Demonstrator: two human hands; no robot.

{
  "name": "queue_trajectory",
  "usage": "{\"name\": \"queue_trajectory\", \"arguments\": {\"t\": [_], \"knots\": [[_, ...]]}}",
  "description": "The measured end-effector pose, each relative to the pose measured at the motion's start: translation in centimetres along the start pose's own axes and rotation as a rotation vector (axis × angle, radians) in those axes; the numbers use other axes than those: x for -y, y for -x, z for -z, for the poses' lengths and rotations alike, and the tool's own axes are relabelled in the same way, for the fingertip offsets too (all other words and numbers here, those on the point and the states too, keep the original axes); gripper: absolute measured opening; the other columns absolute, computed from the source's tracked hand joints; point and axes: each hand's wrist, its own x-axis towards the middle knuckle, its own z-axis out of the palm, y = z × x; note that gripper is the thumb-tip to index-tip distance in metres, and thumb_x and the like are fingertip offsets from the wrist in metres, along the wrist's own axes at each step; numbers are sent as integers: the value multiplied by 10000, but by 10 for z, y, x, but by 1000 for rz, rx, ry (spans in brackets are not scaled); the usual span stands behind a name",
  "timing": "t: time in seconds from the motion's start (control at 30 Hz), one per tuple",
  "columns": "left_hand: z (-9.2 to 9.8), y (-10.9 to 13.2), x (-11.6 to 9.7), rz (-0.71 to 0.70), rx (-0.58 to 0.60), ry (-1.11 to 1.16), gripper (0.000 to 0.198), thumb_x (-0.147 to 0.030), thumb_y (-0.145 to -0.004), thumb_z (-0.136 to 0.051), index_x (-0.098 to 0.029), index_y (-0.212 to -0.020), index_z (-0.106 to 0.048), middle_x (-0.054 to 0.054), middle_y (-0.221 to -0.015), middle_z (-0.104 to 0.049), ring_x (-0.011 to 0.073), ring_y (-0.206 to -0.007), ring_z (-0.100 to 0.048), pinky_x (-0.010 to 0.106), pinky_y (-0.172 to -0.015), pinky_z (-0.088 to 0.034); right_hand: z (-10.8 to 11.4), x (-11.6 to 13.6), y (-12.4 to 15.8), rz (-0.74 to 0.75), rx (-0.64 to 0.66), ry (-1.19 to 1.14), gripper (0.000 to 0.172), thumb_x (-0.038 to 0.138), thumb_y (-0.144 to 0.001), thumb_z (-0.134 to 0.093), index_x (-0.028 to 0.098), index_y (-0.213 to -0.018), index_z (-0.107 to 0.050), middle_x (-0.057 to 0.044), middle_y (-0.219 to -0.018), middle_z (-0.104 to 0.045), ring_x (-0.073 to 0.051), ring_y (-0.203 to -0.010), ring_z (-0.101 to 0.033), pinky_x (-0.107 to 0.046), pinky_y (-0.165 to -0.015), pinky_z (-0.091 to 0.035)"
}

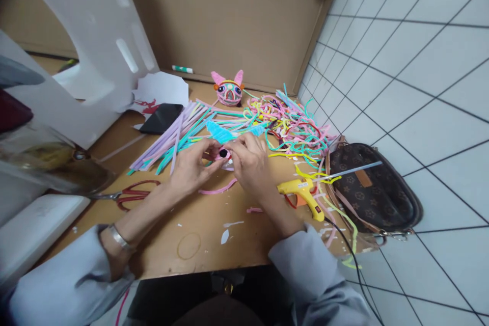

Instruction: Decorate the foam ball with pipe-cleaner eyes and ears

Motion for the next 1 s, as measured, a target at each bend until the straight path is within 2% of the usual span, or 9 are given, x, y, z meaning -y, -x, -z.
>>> {"name": "queue_trajectory", "arguments": {"t": [0.23, 0.47, 0.63, 0.7, 0.8, 0.9, 1.0], "knots": [[-2, 1, 2, -41, -30, -5, 150, -306, -885, -661, -182, -946, -601, 2, -781, -635, 124, -668, -588, 238, -652, -520, -7, -1, -1, -36, -6, 51, 175, 190, -952, -573, 236, -936, -741, -51, -928, -615, -212, -917, -583, -370, -865, -424], [-4, 3, 2, -27, -24, 48, 156, -302, -899, -654, -169, -972, -619, 30, -829, -686, 140, -711, -644, 251, -682, -556, -10, -8, -2, -108, -38, -59, 128, 209, -910, -587, 219, -874, -710, -50, -879, -607, -222, -877, -595, -365, -814, -456], [-2, 2, 3, -71, -31, 11, 161, -290, -897, -670, -160, -991, -656, 58, -858, -716, 155, -722, -649, 274, -692, -549, -4, -12, -4, -181, -103, -88, 167, 183, -899, -522, 224, -916, -683, -78, -965, -650, -250, -976, -603, -418, -902, -468], [-2, 2, 3, -87, -21, 8, 165, -286, -896, -674, -159, -1001, -668, 60, -855, -719, 155, -717, -647, 272, -683, -547, -2, -18, -4, -253, -147, -135, 157, 188, -873, -513, 226, -931, -654, -74, -977, -659, -247, -984, -615, -428, -926, -478], [-2, 2, 2, -84, -8, 14, 170, -279, -895, -670, -155, -1010, -675, 60, -859, -720, 151, -719, -651, 261, -674, -551, -5, -30, -2, -453, -215, -289, 105, 277, -844, -553, 227, -932, -582, -46, -909, -644, -222, -879, -629, -411, -868, -514], [-3, 2, 1, -74, -12, 26, 202, -290, -890, -676, -150, -1036, -673, 67, -882, -726, 153, -730, -657, 265, -685, -561, -14, -36, 3, -633, -256, -440, 236, 385, -802, -620, 230, -949, -520, -17, -857, -608, -200, -805, -617, -393, -810, -531], [-4, 2, 1, -85, -19, 30, 213, -299, -895, -675, -142, -1039, -675, 66, -863, -722, 155, -723, -655, 270, -685, -561, -19, -34, 6, -695, -297, -492, 351, 424, -783, -641, 232, -1031, -483, -20, -875, -593, -212, -844, -618, -419, -828, -542]]}}
